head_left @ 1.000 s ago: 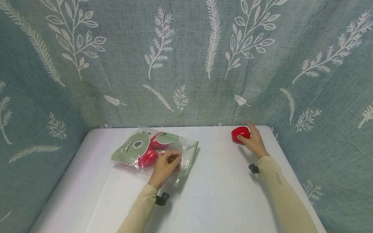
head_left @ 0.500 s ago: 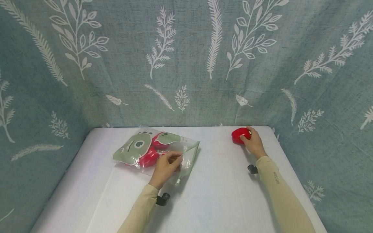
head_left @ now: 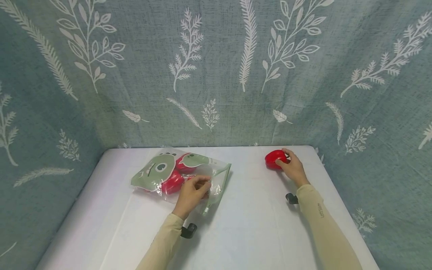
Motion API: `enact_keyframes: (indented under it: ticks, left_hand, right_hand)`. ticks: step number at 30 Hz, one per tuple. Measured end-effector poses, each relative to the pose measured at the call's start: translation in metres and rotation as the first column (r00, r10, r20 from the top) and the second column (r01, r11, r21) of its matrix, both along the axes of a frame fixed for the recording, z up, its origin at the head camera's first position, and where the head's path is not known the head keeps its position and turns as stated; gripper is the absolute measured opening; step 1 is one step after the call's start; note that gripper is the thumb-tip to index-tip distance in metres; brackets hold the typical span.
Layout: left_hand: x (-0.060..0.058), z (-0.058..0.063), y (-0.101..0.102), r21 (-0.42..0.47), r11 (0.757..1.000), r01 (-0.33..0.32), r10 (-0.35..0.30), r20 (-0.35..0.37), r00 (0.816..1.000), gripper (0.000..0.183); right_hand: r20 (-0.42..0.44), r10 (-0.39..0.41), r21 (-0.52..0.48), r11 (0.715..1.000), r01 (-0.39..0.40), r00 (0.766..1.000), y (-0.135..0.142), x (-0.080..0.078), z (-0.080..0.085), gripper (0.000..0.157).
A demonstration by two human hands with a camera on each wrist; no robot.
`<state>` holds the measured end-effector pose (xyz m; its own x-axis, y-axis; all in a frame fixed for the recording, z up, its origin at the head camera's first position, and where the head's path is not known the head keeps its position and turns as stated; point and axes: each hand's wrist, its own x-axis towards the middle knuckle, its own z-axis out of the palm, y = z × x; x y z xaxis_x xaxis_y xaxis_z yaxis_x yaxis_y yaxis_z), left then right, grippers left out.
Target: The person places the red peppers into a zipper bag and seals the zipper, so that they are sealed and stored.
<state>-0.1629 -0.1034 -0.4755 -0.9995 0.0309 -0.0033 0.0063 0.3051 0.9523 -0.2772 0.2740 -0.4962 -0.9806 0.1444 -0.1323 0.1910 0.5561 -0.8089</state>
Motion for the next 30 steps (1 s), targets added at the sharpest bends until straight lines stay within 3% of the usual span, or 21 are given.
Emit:
enact_keyframes:
  ticks: [8,23,30]
  left_hand:
    - [0.001,0.002,0.001,-0.01,1.0,0.0,0.0,0.01,1.0,0.027]
    - [0.001,0.001,0.0,0.02,1.0,0.002,-0.003,0.035,0.999,0.029]
    - [-0.001,0.0,0.001,0.04,0.999,-0.001,0.0,0.023,1.0,0.027]
  right_hand:
    - [0.007,0.068,-0.082,0.994,-0.068,0.998,-0.006,0.01,-0.005,0.071]
    - [-0.008,0.052,-0.194,0.98,-0.052,0.999,-0.034,0.05,-0.014,0.072]
    - [-0.047,0.076,-0.242,0.966,-0.085,0.996,-0.056,0.069,-0.01,0.07]
